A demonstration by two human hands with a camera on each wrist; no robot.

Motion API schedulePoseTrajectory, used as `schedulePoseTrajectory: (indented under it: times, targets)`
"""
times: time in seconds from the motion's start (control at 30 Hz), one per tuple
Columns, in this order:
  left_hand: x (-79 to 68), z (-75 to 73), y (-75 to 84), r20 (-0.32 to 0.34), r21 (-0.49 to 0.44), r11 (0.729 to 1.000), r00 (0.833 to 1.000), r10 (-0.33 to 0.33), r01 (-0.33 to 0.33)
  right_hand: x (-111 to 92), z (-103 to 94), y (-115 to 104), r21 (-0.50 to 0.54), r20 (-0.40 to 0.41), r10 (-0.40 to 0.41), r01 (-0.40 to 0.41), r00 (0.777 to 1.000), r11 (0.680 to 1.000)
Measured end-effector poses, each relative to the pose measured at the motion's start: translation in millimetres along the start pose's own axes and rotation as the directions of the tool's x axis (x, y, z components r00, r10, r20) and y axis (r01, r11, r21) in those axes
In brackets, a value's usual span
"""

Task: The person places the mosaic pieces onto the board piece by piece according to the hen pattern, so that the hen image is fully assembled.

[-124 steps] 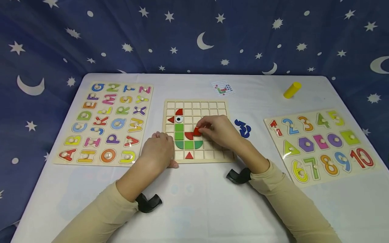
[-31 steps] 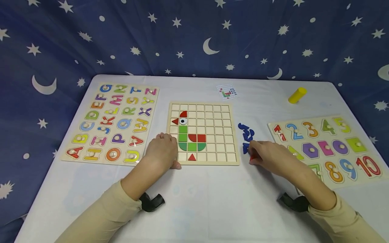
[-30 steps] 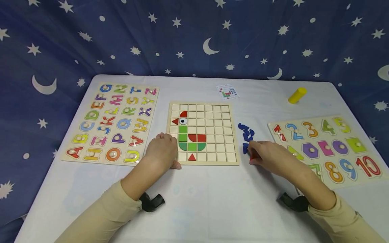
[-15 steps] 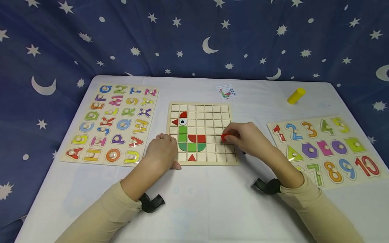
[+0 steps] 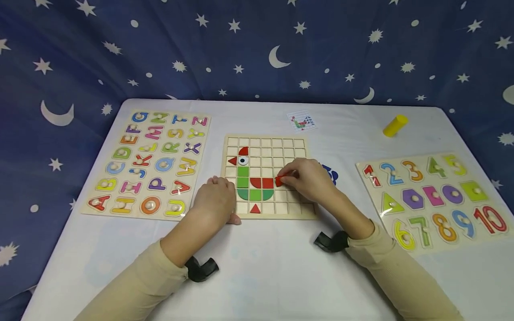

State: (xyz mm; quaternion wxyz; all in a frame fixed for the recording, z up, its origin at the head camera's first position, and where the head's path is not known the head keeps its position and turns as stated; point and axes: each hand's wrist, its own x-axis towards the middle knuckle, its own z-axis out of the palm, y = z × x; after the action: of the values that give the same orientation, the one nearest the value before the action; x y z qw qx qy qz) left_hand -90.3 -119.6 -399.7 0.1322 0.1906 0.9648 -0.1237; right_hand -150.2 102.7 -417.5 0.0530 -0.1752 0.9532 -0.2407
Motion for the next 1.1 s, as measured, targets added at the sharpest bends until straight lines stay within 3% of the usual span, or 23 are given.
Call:
schedulePoseTrajectory:
  times: [0.2, 0.57, 0.83, 1.1]
  targets:
    - [0.3, -1.6, 0.9, 0.003, -0.013, 1.0, 1.0, -0.001, 0.001, -1.4, 0.1, 0.7, -0.048, 0.037, 0.007, -0.006, 0.999, 0.999]
    - [1.1, -0.5, 0.3, -0.013, 0.034, 0.999, 1.0, 0.022, -0.022, -6.3, 2.0, -5.0, -0.146, 0.023, -0.041, 0.044, 0.999, 0.988]
    - [-0.7, -0.6, -0.2, -0.061, 0.034, 0.999, 0.998, 0.027, -0.025, -7.0, 3.4, -2.3, -0.187, 0.014, -0.103, 0.104, 0.995, 0.977]
    - [-0.2, -0.3, -0.3, -0.053, 0.031, 0.999, 0.998, 0.031, -0.029, -10.0, 4.3, -6.4, -0.26, 0.017, -0.12, 0.12, 0.993, 0.958]
